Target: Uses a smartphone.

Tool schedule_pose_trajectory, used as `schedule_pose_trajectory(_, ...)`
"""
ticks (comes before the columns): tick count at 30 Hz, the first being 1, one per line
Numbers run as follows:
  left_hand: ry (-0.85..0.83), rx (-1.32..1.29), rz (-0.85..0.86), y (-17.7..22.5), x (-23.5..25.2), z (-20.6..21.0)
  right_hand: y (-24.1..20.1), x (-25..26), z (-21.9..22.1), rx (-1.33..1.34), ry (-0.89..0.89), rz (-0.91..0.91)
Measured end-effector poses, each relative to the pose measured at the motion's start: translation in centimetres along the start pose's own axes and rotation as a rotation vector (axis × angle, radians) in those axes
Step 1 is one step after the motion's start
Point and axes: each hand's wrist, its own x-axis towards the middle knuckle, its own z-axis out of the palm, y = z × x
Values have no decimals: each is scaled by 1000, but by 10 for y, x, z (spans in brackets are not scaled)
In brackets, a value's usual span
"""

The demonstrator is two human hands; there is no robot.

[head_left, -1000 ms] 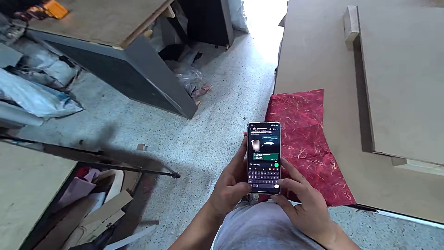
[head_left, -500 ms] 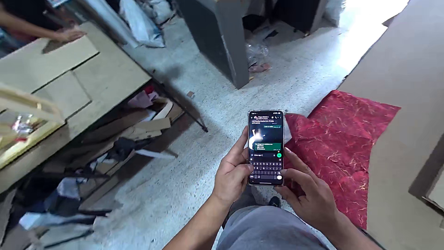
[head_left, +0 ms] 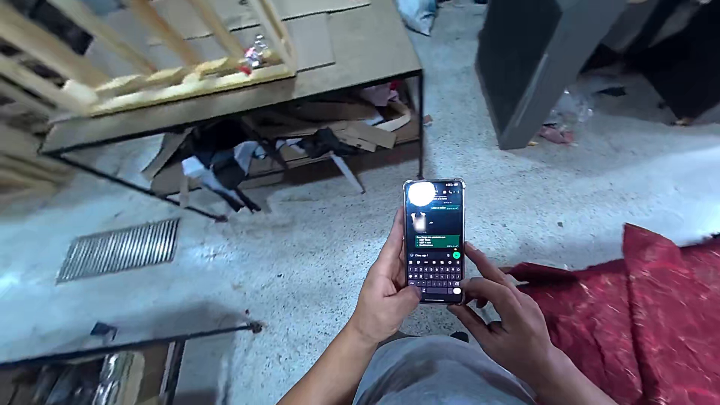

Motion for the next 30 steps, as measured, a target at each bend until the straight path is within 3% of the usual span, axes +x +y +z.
schedule_pose_trajectory(10, 244, 133, 105, 122, -116, -235, -70, 133, 249, 207, -217, -170)
schedule_pose_trajectory(16, 463, 170, 177, 173, -166, -334, -105, 200, 371, 320, -370, -234)
schedule_pose_trajectory(23, 830, 158, 253, 204, -197, -439, -117, 283, 507, 439, -577, -346)
schedule_pose_trajectory(30, 1199, 250, 361, 248, -178, -566, -124, 398, 652, 519, -703, -522)
